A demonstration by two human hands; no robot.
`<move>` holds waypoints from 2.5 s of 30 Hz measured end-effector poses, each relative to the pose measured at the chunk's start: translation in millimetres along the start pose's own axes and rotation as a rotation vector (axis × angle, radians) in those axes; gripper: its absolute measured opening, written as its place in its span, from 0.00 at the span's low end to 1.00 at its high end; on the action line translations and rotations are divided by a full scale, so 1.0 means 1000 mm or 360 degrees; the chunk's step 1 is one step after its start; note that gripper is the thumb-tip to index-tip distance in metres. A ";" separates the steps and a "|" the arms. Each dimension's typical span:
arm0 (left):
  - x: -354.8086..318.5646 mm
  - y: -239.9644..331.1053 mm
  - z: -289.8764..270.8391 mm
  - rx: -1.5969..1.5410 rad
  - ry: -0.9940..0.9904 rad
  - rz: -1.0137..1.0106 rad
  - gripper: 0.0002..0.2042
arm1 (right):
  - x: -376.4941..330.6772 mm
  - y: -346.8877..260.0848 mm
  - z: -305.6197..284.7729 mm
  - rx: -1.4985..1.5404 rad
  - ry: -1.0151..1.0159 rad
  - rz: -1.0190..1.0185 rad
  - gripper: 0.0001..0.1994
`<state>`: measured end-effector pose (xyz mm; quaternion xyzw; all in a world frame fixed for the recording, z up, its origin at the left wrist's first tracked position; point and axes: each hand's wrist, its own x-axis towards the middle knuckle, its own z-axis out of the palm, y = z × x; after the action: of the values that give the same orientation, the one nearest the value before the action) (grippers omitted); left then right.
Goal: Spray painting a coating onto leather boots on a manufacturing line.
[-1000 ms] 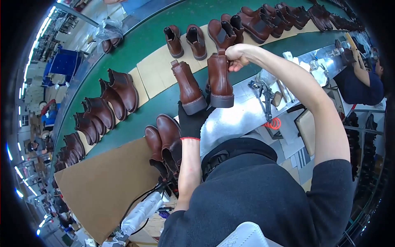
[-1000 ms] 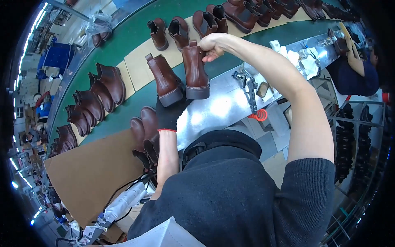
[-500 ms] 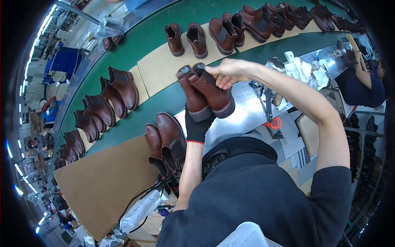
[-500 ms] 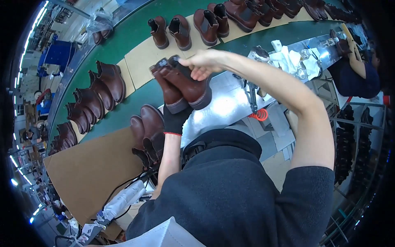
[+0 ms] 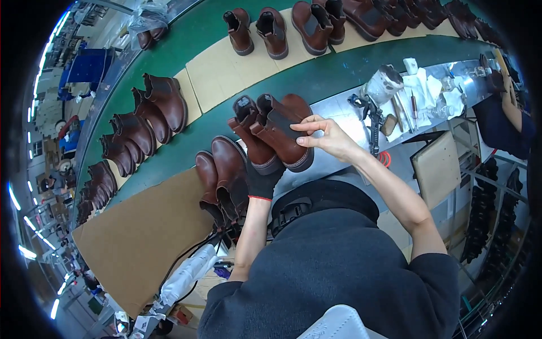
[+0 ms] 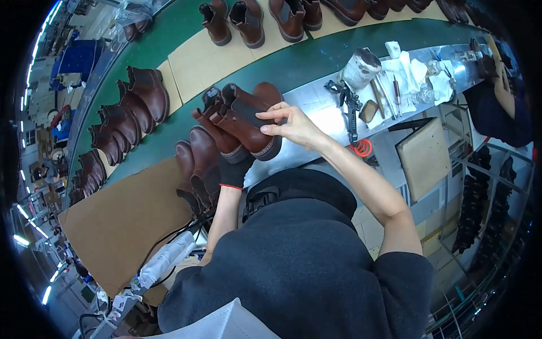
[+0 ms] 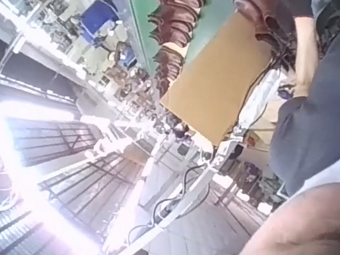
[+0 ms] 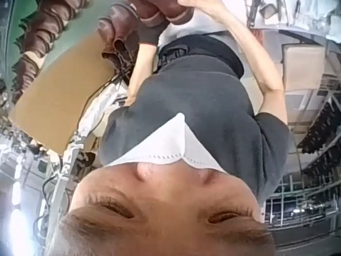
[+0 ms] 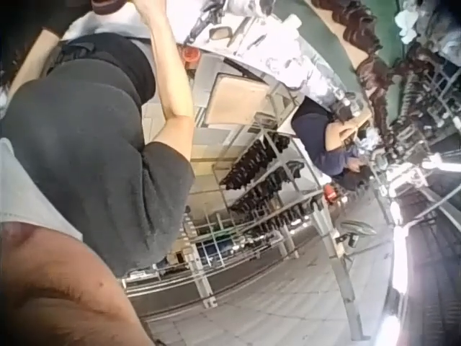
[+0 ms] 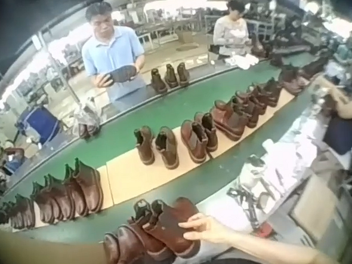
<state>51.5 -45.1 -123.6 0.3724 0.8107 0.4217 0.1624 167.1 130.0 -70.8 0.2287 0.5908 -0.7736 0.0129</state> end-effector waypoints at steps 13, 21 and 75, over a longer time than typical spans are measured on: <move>-0.023 0.107 -0.070 0.0240 0.0136 -0.0427 0.23 | -0.040 0.025 0.007 0.0932 0.0332 0.0599 0.32; 0.001 0.125 -0.055 -0.0383 -0.0588 -0.0655 0.25 | -0.076 0.043 -0.042 -0.0129 0.0367 0.0477 0.25; -0.002 0.081 -0.026 -0.0500 -0.1752 -0.1341 0.11 | -0.067 -0.002 -0.017 -0.1263 -0.0006 -0.0966 0.19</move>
<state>75.4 -31.0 -43.5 0.1584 0.6155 0.1854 0.7494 232.6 129.5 -47.4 0.0225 0.8795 -0.4584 -0.1258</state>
